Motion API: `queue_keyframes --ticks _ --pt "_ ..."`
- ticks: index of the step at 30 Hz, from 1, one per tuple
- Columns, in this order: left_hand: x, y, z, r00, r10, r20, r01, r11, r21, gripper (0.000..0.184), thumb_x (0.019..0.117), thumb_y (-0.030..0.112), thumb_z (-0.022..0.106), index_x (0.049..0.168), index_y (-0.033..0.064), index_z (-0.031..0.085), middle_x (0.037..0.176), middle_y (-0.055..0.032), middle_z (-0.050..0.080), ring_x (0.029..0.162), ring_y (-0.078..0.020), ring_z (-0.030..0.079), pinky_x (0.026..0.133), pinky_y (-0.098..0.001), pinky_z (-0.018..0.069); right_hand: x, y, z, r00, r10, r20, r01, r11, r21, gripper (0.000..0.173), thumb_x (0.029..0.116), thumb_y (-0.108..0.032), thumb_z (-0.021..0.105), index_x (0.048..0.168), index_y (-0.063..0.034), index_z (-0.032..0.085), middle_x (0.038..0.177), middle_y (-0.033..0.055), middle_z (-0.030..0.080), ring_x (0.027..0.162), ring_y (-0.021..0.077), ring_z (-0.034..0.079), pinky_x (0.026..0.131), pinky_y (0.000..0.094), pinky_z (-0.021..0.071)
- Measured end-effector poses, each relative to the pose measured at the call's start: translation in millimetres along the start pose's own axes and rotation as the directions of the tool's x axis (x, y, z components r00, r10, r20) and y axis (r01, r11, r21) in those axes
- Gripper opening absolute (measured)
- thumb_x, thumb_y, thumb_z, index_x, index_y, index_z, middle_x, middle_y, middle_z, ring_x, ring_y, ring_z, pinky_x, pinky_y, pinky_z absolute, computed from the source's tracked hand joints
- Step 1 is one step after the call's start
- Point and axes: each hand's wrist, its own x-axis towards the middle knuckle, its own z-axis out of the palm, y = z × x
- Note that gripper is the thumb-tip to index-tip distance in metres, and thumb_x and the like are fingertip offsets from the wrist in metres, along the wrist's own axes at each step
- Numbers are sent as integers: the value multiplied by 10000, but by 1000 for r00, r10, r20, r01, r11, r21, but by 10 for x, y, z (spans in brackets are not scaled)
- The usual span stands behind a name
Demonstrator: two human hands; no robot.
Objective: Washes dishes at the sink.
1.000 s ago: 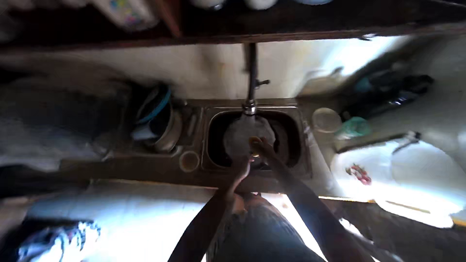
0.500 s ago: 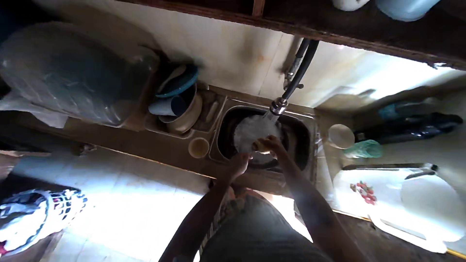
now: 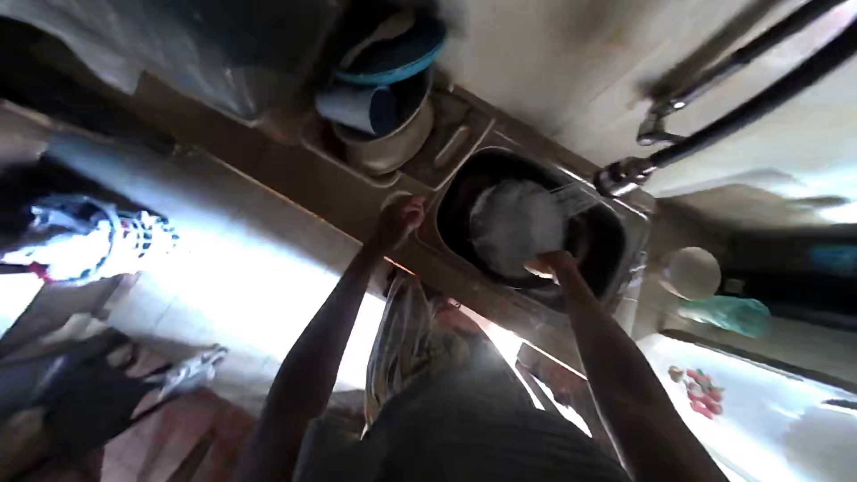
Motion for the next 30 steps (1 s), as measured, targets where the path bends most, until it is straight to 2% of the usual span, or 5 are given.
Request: queue_keyframes --ticks 5,8,13,23,30 --pt "-1258 -603 -223 883 -332 -331 300 943 -148 392 1068 121 519 1450 30 509 1386 -165 612 1192 -249 647 1027 -429 517 212 -171 222 999 -27 35 35 959 -280 523 984 -313 683 1347 56 606 1423 292 563 1369 420 512 1145 575 392" --pt "-1890 -927 -29 704 -564 -431 447 824 -348 361 1077 126 480 1411 2 538 1338 -195 632 1154 -269 658 970 -436 526 -89 -400 172 995 -5 -98 -19 968 -249 735 998 -282 660 1542 75 318 1540 347 387 1415 476 436 1137 576 396" --pt "-2516 -1144 309 522 -730 -441 509 682 -526 346 1089 139 464 1387 -17 545 1284 -200 647 1111 -239 665 919 -390 543 426 -131 230 999 -34 5 34 942 -334 598 1004 -377 644 1381 79 560 1460 323 510 1408 442 459 1171 583 351" --pt "-2239 -816 63 661 -570 -488 508 819 -268 339 1061 73 507 1385 -9 560 1301 -208 651 1130 -264 669 972 -424 526 -134 -418 242 985 -51 163 65 995 -81 485 1087 -287 515 1424 62 517 1483 290 497 1405 396 465 1159 532 366" --pt "-1390 -528 96 803 -373 -466 351 926 -137 464 1034 94 563 1475 -5 455 1405 -231 571 1195 -335 634 993 -501 523 -188 -203 228 971 -129 202 51 935 351 393 1100 -199 473 1406 44 521 1394 220 576 1247 277 578 1055 425 476"
